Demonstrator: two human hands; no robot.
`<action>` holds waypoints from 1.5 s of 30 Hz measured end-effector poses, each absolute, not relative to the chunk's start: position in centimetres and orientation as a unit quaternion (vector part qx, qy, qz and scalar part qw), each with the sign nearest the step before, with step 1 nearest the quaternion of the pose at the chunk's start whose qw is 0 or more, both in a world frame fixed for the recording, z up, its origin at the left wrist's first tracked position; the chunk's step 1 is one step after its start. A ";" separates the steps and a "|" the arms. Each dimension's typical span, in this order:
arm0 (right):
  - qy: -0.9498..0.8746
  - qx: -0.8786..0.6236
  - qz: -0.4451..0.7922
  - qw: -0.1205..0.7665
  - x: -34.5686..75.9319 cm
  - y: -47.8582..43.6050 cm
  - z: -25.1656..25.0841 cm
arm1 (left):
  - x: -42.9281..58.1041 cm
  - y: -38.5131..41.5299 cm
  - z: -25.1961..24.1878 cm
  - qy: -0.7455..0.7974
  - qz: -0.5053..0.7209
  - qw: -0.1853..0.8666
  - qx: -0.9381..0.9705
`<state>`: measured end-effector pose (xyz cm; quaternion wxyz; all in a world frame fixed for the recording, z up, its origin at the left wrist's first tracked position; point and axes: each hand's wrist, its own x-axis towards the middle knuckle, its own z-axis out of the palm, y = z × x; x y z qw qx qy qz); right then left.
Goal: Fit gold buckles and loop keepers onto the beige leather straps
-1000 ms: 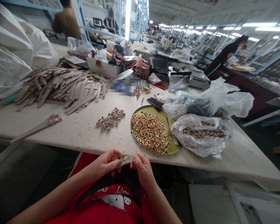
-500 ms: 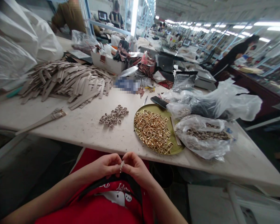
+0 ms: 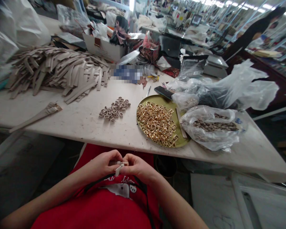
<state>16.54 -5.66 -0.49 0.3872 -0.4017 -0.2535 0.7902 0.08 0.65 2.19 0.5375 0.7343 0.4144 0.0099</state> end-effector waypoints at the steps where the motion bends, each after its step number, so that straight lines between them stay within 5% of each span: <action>1: -0.254 -0.401 0.788 0.392 16.5 -5.7 -0.4 | 0.0 0.6 2.2 0.412 0.013 0.550 0.726; 15: -0.316 -0.509 0.672 0.435 16.4 -6.2 -0.8 | -0.9 0.2 1.2 0.370 0.043 0.697 0.613; 20: -0.364 -0.494 0.689 0.384 16.7 -6.4 -0.6 | -0.8 0.0 1.7 0.343 0.032 0.730 0.590; 29: -0.186 -0.379 0.810 0.408 16.6 -6.7 -0.9 | -0.8 -0.7 1.7 0.346 0.065 0.812 0.467; 45: -0.323 -0.501 0.734 0.325 17.1 -6.7 -2.2 | -0.7 -0.4 1.8 0.361 -0.017 0.693 0.624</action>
